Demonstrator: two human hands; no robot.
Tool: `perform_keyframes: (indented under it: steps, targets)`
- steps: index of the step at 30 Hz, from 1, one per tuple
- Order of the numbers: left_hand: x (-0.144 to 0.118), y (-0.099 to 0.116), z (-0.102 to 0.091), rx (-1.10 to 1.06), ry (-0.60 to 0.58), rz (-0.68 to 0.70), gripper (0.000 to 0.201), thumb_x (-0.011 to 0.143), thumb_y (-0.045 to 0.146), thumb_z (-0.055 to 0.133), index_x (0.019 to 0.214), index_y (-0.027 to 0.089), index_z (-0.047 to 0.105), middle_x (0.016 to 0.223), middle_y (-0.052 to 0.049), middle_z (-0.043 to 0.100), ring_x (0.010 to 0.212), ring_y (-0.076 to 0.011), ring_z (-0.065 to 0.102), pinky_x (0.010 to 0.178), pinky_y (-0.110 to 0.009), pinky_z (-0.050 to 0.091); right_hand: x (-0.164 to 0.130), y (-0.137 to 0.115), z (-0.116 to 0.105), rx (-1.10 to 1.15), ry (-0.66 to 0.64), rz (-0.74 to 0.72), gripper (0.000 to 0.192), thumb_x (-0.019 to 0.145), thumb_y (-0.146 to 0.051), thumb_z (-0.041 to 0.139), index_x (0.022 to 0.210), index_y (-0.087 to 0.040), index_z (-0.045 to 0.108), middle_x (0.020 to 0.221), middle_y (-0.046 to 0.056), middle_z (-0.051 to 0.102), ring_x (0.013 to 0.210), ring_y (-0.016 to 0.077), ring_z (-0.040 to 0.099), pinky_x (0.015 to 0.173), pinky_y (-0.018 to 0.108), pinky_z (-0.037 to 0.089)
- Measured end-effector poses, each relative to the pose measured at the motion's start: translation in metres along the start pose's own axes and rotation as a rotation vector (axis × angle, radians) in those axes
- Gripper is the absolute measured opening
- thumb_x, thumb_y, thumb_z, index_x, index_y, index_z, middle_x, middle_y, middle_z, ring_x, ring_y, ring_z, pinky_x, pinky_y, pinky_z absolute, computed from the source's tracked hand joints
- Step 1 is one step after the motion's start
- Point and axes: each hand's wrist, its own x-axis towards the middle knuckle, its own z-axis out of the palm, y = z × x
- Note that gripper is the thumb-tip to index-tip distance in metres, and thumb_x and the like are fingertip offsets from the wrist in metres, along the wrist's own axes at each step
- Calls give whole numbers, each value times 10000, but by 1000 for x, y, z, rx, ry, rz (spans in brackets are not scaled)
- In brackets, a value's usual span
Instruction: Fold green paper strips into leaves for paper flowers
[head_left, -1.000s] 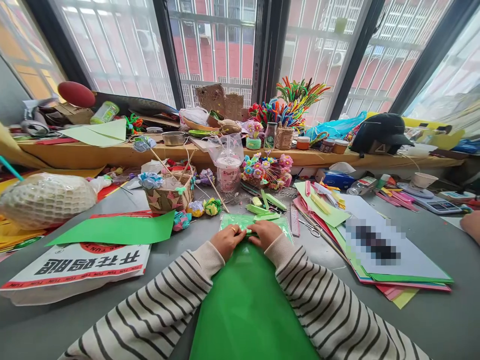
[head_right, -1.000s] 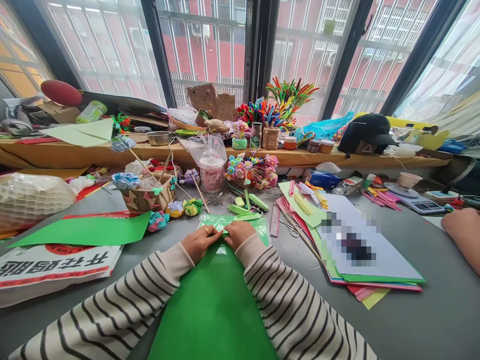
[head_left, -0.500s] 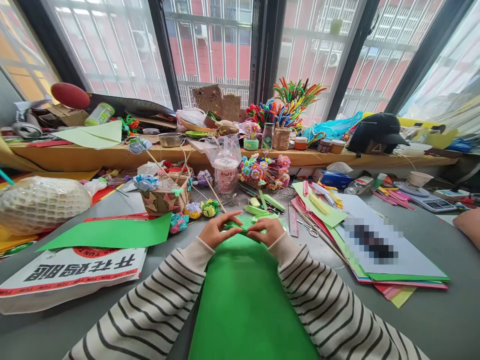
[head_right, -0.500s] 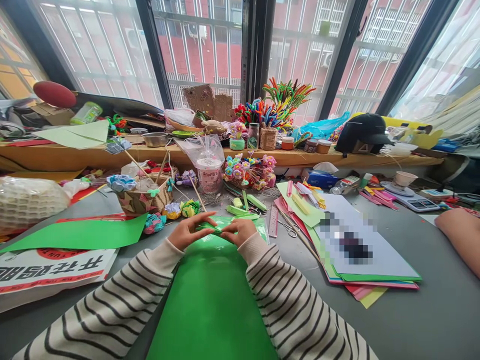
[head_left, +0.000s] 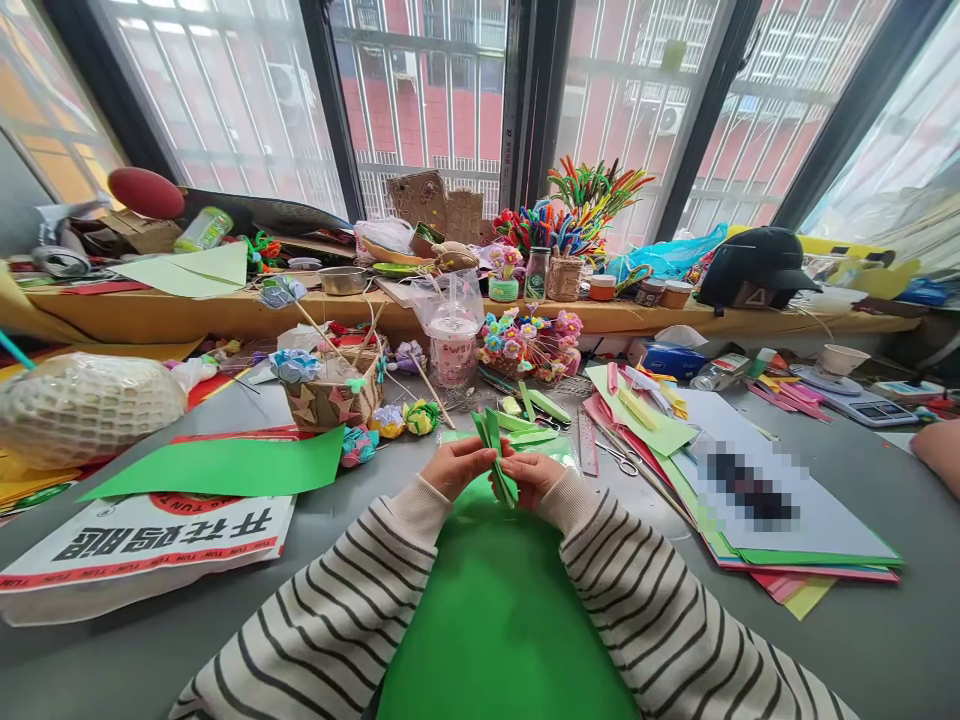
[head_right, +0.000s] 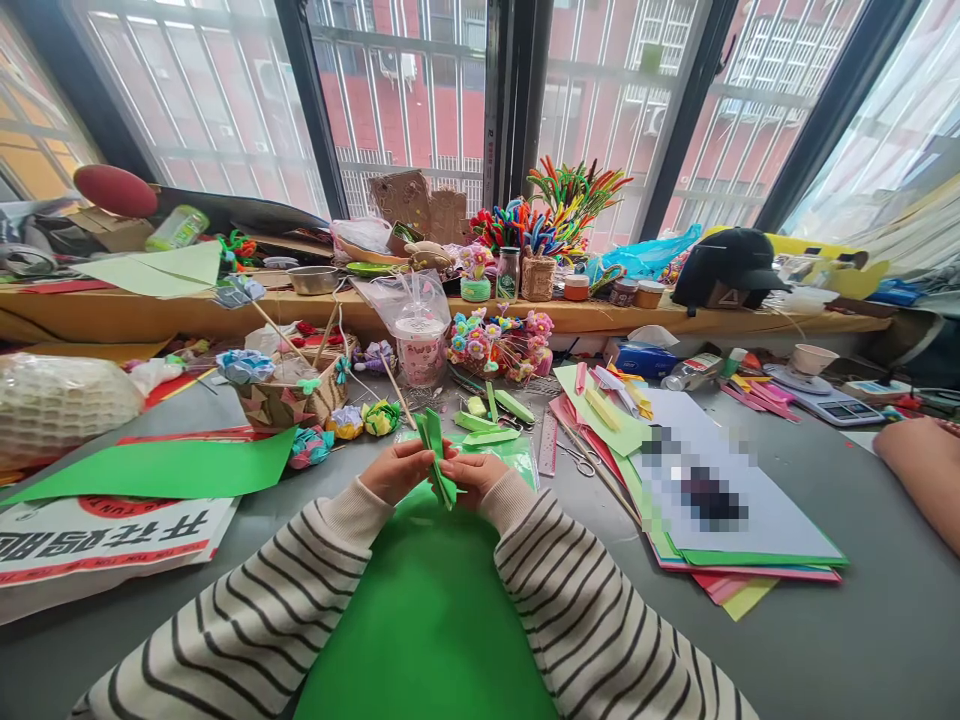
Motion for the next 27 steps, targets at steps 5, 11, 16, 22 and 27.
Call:
perform_keyframes:
  steps: [5, 11, 16, 22, 27]
  targets:
    - [0, 2, 2, -53, 27, -49, 393, 448, 292, 704, 780, 95, 633, 701, -76, 642, 679, -182, 572, 633, -299, 419, 3, 4, 2, -24, 32, 47, 103, 696, -212, 517, 625, -191, 588, 586, -6, 595, 563, 107, 573, 594, 254, 472]
    - [4, -2, -1, -21, 88, -63, 309, 483, 298, 683, 712, 95, 641, 690, -63, 637, 639, -148, 563, 637, -286, 432, 9, 9, 0, -1, 49, -6, 97, 696, -227, 526, 658, -180, 602, 602, 21, 621, 562, 126, 585, 577, 274, 482]
    - [4, 4, -2, 49, 104, -45, 280, 492, 287, 677, 701, 103, 646, 694, -45, 643, 696, -151, 565, 740, -292, 413, 13, 11, -4, -56, 32, -12, 110, 673, -279, 545, 677, -188, 606, 641, 16, 632, 600, 121, 591, 621, 274, 478]
    - [1, 14, -2, 257, 166, 15, 305, 499, 267, 671, 769, 126, 649, 696, -43, 649, 764, -186, 561, 778, -314, 396, 18, -1, -17, -370, 224, -224, 240, 494, -354, 659, 637, -164, 625, 621, 9, 628, 637, 145, 580, 673, 309, 452]
    - [4, 9, -4, 319, 182, 39, 347, 504, 288, 663, 808, 121, 640, 748, -41, 642, 744, -182, 557, 709, -296, 418, 14, -19, -20, -653, 322, -480, 346, 541, -379, 623, 809, -160, 625, 740, 50, 606, 679, 150, 555, 650, 294, 442]
